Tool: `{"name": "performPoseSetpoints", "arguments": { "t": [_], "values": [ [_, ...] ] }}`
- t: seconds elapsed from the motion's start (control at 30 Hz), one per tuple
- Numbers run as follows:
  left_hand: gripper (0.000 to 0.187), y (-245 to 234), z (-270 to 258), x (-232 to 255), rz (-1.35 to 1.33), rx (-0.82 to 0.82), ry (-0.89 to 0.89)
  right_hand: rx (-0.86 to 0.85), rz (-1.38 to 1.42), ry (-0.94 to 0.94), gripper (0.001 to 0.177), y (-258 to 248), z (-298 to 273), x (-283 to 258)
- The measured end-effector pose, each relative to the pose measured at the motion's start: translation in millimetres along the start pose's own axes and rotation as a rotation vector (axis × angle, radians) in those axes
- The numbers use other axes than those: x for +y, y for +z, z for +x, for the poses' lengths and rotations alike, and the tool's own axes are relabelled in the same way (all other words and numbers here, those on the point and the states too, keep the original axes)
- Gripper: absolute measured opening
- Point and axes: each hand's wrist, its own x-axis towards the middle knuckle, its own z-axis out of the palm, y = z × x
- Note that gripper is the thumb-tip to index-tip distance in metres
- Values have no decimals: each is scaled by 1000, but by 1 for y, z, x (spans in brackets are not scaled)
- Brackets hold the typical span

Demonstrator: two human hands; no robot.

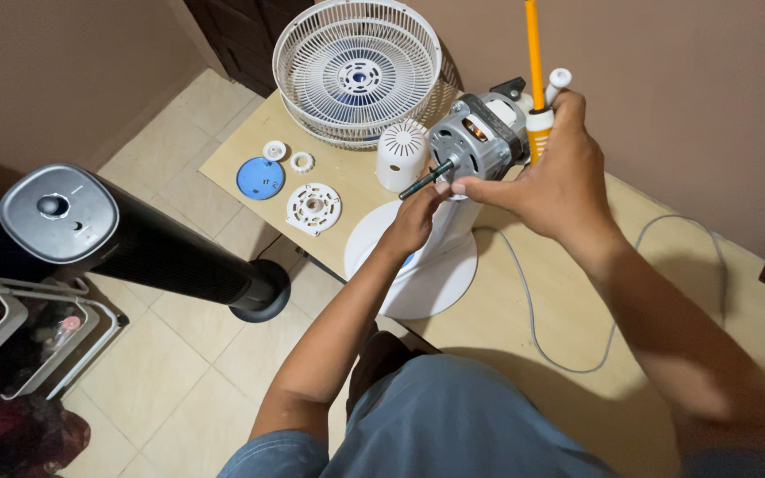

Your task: The person assembles a table fan by attaching the motor to the stand, securing it with a screwdriver, and fitting the motor housing and rear cap. The person uses a screwdriver to tighten screws and aligns plastic components onto the motor shaft.

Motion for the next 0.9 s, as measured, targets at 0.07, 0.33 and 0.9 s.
{"name": "performPoseSetpoints", "arguments": {
  "t": [0.07,0.33,0.9],
  "values": [
    [35,1,2,8,-164,4,-107,-15,-13,37,104,-1,1,0],
    [38,7,22,81,-299,-21,-187,-39,35,102,109,-4,5,10],
    [38,9,23,127,-78,-19,-111,1,134,80,102,0,1,34]
  ]
}}
